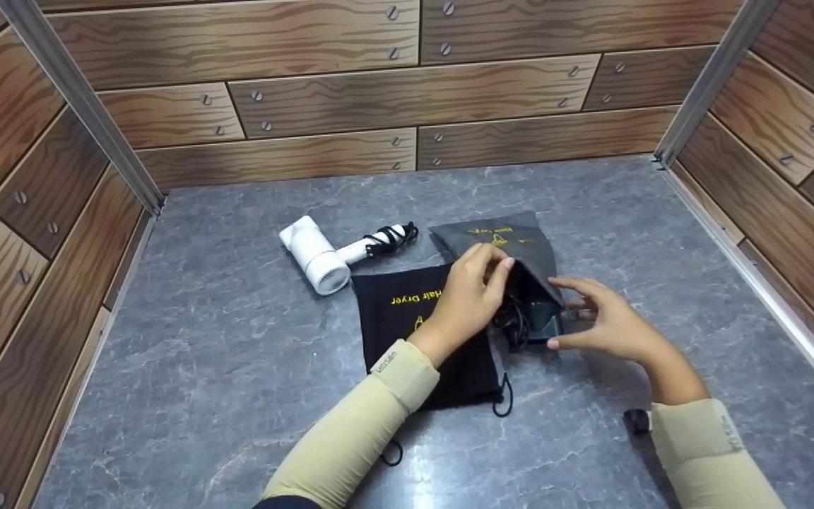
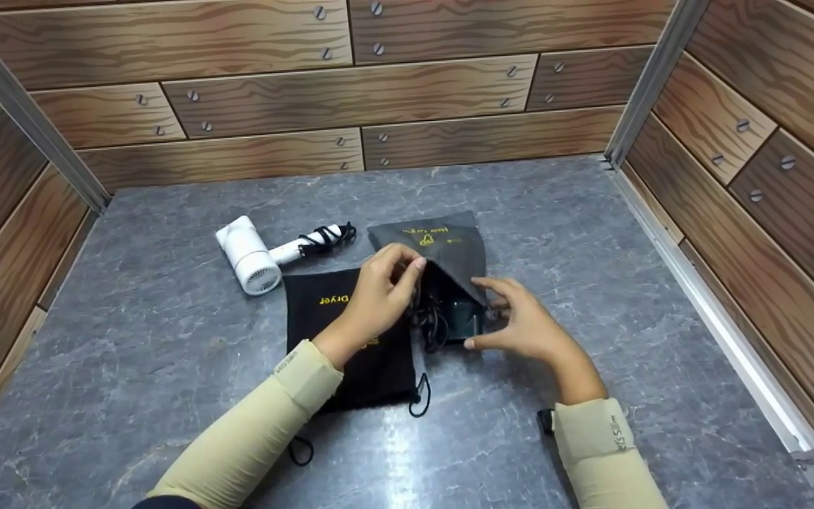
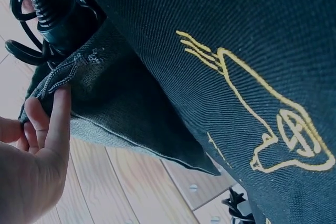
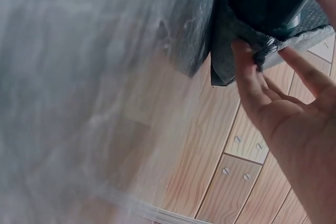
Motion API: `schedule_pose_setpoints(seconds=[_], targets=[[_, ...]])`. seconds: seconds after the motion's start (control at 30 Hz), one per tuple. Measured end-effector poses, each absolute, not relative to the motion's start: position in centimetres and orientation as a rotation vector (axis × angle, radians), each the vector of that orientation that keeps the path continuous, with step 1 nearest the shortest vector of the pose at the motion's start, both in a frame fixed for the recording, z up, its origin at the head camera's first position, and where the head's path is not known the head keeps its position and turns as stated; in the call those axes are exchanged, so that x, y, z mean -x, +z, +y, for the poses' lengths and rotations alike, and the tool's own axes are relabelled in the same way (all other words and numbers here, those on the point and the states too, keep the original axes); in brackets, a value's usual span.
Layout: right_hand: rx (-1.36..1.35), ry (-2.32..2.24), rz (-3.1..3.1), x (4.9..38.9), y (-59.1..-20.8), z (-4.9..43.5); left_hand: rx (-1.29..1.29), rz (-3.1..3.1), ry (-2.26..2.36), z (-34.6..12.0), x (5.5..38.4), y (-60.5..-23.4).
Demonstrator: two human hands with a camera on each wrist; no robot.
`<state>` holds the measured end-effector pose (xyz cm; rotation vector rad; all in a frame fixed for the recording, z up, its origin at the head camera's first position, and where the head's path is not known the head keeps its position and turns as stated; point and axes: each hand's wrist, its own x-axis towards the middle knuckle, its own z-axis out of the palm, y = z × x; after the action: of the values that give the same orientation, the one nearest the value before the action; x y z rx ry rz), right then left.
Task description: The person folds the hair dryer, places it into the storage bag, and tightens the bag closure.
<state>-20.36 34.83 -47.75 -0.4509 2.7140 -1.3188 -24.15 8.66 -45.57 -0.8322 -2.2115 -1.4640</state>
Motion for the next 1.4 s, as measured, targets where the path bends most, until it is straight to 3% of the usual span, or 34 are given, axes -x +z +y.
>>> schedule_pose_setpoints(seconds=[0.43, 1.4], targets=[[0.49, -1.557, 2.766, 20.6, -47.9, 34.4, 0.889, -2.214, -1.483, 8.8, 24.2, -46.1], [0.454, -1.592, 2.707, 20.7, -47.3, 34.7, 0.947, -2.373, -1.58, 7.4, 24.2, -46.9]])
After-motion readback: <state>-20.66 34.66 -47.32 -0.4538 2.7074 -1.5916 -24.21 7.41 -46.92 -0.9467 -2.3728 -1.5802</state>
